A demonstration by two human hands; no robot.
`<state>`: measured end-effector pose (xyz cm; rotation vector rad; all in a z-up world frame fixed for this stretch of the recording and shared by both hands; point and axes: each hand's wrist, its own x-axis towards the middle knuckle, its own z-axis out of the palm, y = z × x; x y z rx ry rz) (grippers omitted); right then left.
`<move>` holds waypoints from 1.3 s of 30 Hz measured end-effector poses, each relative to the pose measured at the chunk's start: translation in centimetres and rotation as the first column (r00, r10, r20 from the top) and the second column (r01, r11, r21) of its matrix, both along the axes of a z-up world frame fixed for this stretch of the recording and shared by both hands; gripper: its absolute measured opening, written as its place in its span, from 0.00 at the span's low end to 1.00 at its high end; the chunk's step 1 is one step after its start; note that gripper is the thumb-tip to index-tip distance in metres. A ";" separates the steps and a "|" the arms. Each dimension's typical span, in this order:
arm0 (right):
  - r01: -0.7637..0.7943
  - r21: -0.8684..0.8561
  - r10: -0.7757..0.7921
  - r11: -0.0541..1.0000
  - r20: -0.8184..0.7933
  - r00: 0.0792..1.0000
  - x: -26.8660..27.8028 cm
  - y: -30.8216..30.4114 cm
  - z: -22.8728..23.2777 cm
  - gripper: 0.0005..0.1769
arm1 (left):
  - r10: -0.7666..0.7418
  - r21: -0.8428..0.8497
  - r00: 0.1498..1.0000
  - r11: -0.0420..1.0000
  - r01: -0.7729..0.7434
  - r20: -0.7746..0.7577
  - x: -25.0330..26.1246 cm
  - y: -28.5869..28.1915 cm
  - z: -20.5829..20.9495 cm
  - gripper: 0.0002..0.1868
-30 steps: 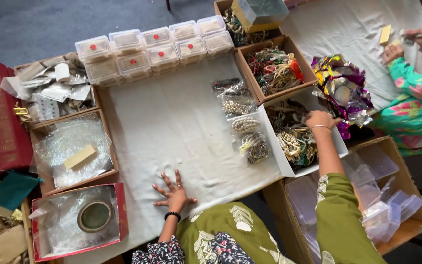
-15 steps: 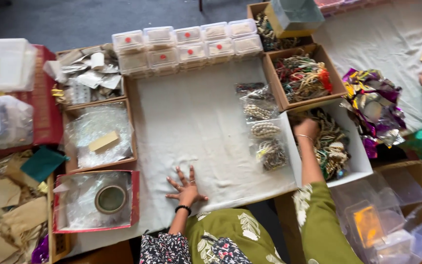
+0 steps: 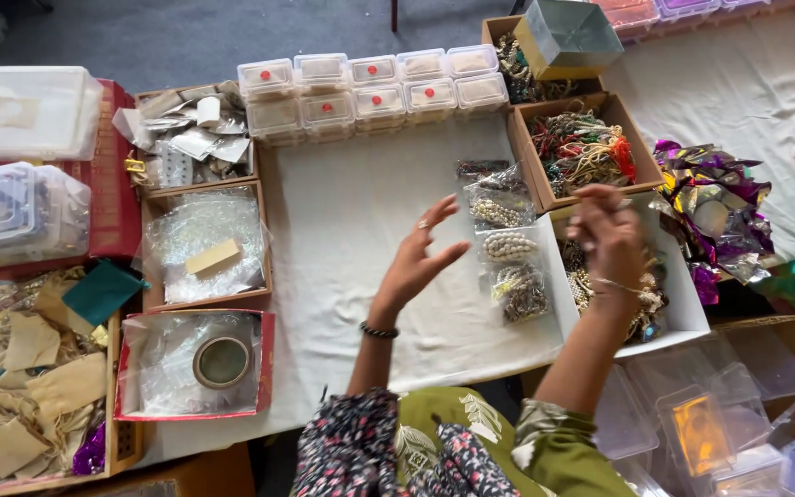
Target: The person packs various jewelry items, including necklaces and bracelets, into small plastic bags and then places them into small plastic containers. They also handle small cloth pouches and place them into containers. The task involves repeatedly picking up items, bagging them, and organizing them into boxes on a table.
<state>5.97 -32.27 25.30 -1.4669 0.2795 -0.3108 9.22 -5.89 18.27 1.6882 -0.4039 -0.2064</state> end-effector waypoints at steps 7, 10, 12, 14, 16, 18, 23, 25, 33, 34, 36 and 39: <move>-0.440 0.369 0.468 0.819 0.014 0.884 0.9 7.9 -1.7 0.08 | -0.037 -0.221 0.997 0.974 0.051 0.068 -0.9 -2.6 -4.3 0.31; -0.436 0.311 0.472 0.844 -0.046 0.880 0.8 8.7 -2.3 0.08 | -0.012 -0.218 0.994 0.976 -0.011 -0.106 -1.0 -0.8 -8.3 0.15; -0.354 0.444 0.362 0.823 0.068 0.930 0.7 9.1 -2.3 0.08 | 0.096 -0.190 0.971 0.972 -0.139 -0.218 -1.1 1.1 -10.3 0.18; -0.348 0.445 0.360 0.825 0.059 0.931 0.4 9.6 -2.2 0.08 | 0.188 -0.165 0.957 0.960 -0.227 -0.220 -1.1 1.9 -13.9 0.22; -0.337 0.443 0.351 0.830 0.053 0.935 0.0 10.5 -2.1 0.08 | 0.271 -0.143 0.938 0.941 -0.305 -0.217 -1.0 2.1 -19.3 0.26; -0.421 0.353 0.419 0.836 0.087 0.904 -0.7 11.5 -1.9 0.07 | 0.347 -0.290 0.849 0.830 -0.476 -0.399 -1.0 1.6 -26.4 0.28; -0.691 -0.138 0.699 0.710 0.015 0.715 -1.2 15.8 -1.1 0.19 | -0.173 -0.776 0.762 0.255 -0.577 -0.624 -2.5 0.7 -20.5 0.14; -0.726 -0.348 0.786 0.593 0.054 0.616 -1.3 17.0 -1.2 0.25 | -0.355 -0.801 0.742 0.032 -0.598 -0.568 -3.1 0.9 -17.7 0.13; -0.351 -0.868 0.450 0.350 -0.172 0.876 1.8 18.6 -13.1 0.30 | -0.338 -0.886 0.847 -0.074 -0.458 -0.410 -2.7 0.6 -13.4 0.19; -0.351 -0.869 0.454 0.349 -0.171 0.875 1.8 19.6 -15.2 0.30 | -0.335 -0.886 0.849 -0.077 -0.457 -0.408 -2.6 0.5 -13.2 0.19; -0.296 -0.861 0.378 0.414 -0.133 0.916 2.0 21.7 -19.3 0.35 | -0.241 -0.946 0.916 0.030 -0.324 -0.322 -2.1 0.4 -12.7 0.27; -0.387 -0.662 0.299 0.642 -0.249 0.921 2.5 22.8 -20.3 0.35 | -0.182 -0.939 0.921 0.072 -0.337 -0.344 -1.7 -0.1 -16.6 0.28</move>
